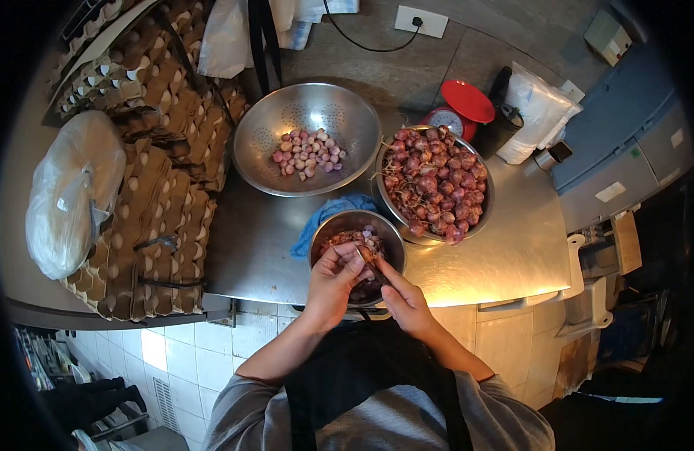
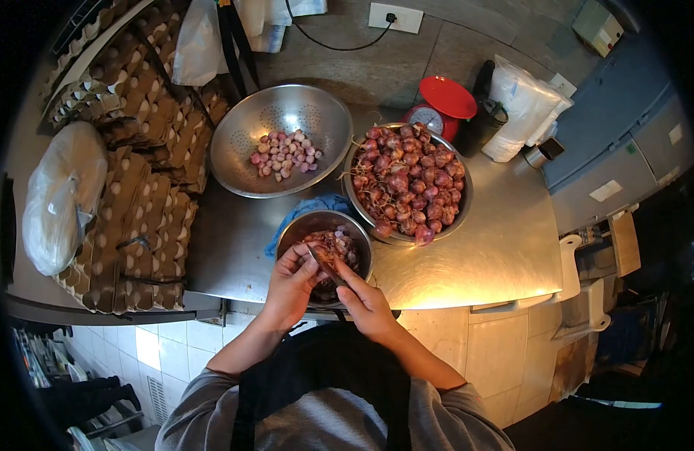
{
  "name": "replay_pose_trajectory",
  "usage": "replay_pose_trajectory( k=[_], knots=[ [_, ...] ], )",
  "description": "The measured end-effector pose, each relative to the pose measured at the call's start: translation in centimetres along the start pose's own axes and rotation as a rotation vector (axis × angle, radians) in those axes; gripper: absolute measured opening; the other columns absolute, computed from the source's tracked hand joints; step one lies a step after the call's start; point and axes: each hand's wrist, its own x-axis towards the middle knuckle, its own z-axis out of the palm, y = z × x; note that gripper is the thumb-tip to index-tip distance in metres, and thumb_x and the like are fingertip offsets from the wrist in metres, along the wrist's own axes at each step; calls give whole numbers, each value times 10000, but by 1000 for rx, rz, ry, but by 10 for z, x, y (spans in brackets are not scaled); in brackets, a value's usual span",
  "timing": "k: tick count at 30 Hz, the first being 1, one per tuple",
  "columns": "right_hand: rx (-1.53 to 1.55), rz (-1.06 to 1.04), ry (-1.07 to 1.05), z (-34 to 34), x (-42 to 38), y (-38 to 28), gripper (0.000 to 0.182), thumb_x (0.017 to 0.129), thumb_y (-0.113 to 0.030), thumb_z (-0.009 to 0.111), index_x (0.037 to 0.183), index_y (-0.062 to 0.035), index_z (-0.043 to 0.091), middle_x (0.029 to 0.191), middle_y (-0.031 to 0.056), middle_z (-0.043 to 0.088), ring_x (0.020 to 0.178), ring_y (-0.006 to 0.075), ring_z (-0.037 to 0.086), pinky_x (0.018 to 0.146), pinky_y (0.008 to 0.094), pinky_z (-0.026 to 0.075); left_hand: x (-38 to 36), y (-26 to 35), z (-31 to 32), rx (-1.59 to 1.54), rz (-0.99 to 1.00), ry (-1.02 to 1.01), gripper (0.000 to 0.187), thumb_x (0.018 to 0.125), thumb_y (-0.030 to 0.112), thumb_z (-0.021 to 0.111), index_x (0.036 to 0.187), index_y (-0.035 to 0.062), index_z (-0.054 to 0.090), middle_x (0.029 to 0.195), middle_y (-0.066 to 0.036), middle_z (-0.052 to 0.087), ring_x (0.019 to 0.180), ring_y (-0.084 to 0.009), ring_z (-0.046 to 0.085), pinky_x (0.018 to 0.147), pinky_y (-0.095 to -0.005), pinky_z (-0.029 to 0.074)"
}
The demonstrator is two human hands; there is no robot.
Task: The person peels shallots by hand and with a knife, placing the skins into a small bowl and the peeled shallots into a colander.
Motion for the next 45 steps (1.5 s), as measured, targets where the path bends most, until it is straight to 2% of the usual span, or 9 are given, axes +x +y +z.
replay_pose_trajectory(
  k=[6,11,15,21,30,37,40,41,45],
  knots=[
    [-149,-185,69,6,7,-3,452,910,-153,473,1315,0,342,1278,130,452,1136,173,453,955,272,325,0,-7,2,122,142,13,211,846,59,580,1047,20,531,957,-31,587,860,-85,545,771,-235,457],
    [41,-146,94,12,16,1,389,910,-151,478,1253,-14,355,1174,113,476,1054,173,483,917,284,364,-4,-15,5,298,243,49,233,830,25,592,1055,13,531,943,-25,588,856,-69,532,785,-219,438],
    [143,-104,121,14,21,6,319,915,-161,473,1192,-47,364,1030,70,502,891,106,507,770,247,420,-5,-19,1,312,246,17,259,830,13,587,1081,8,522,965,-29,582,887,-77,528,815,-223,425],
    [510,89,50,8,28,-6,252,930,-203,442,1139,-107,338,613,-26,366,492,46,338,429,178,266,0,-9,4,382,213,-18,353,854,9,546,1188,10,431,1069,-55,534,984,-103,499,874,-242,404],
    [343,-20,-3,11,29,-2,195,938,-219,419,1106,-146,352,583,-19,342,459,59,303,402,184,235,5,-9,-6,449,192,-31,399,846,19,552,1210,40,390,1077,-61,499,1030,-118,463,900,-258,383],
    [504,144,53,-9,33,-9,202,937,-193,421,1115,-132,345,605,-29,354,475,53,305,403,187,230,3,1,-5,322,95,-71,387,849,28,554,1202,45,397,1049,-60,525,956,-124,517,868,-256,407],
    [403,143,97,-21,37,-3,237,938,-199,422,1147,-134,331,607,-34,353,477,46,309,408,183,236,-1,8,-6,295,7,-66,365,861,61,550,1200,62,413,1054,-44,536,936,-121,532,844,-249,420],
    [363,118,128,-19,37,-1,348,936,-210,420,1268,-161,326,567,-25,335,468,50,297,397,183,218,-2,10,-6,294,-21,-58,354,866,74,548,1197,68,422,1053,-37,540,931,-120,537,836,-247,425],
    [318,123,34,-13,28,-11,469,945,-208,397,1382,-169,230,557,-32,325,446,47,298,391,180,241,1,7,-12,224,17,-82,256,877,89,533,1129,77,493,1024,-21,559,921,-118,542,806,-249,444]
  ],
)
